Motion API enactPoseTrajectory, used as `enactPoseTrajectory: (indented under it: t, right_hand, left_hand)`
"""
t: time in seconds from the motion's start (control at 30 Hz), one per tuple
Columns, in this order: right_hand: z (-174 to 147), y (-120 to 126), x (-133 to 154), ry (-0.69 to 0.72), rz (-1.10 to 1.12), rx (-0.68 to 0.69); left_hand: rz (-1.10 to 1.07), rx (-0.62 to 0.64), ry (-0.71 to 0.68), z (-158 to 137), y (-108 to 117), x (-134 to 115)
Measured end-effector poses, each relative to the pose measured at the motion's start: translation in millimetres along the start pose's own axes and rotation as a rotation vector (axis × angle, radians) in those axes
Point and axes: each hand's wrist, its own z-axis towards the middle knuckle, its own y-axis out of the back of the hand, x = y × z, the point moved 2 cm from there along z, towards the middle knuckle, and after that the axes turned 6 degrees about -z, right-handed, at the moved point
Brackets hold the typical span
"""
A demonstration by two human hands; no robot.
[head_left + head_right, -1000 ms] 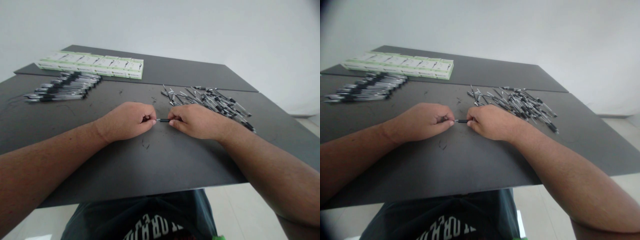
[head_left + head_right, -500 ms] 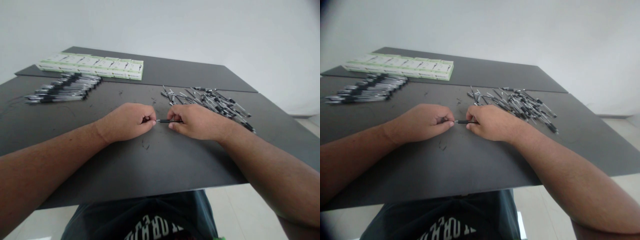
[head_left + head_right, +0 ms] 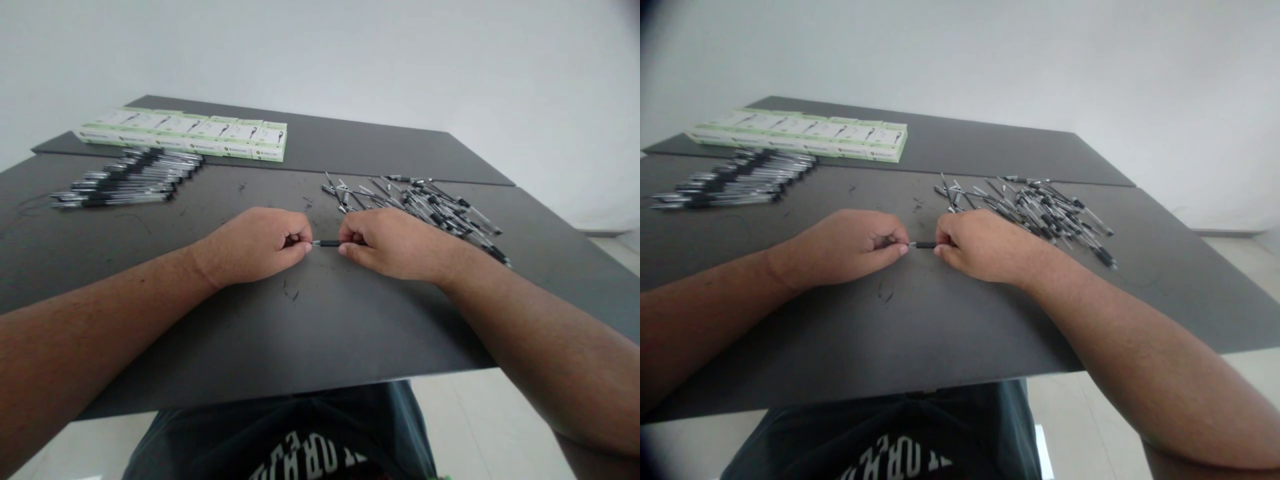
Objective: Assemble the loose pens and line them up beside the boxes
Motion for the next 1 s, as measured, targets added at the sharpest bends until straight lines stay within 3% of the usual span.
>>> enactPoseTrajectory:
  t: [1.0]
  right_hand:
    - [1.1, -1.0, 0.2, 0.056, -0.017, 0.023]
  left_hand:
    - [-0.015, 0.01, 0.0, 0.9, -0.6, -0.3]
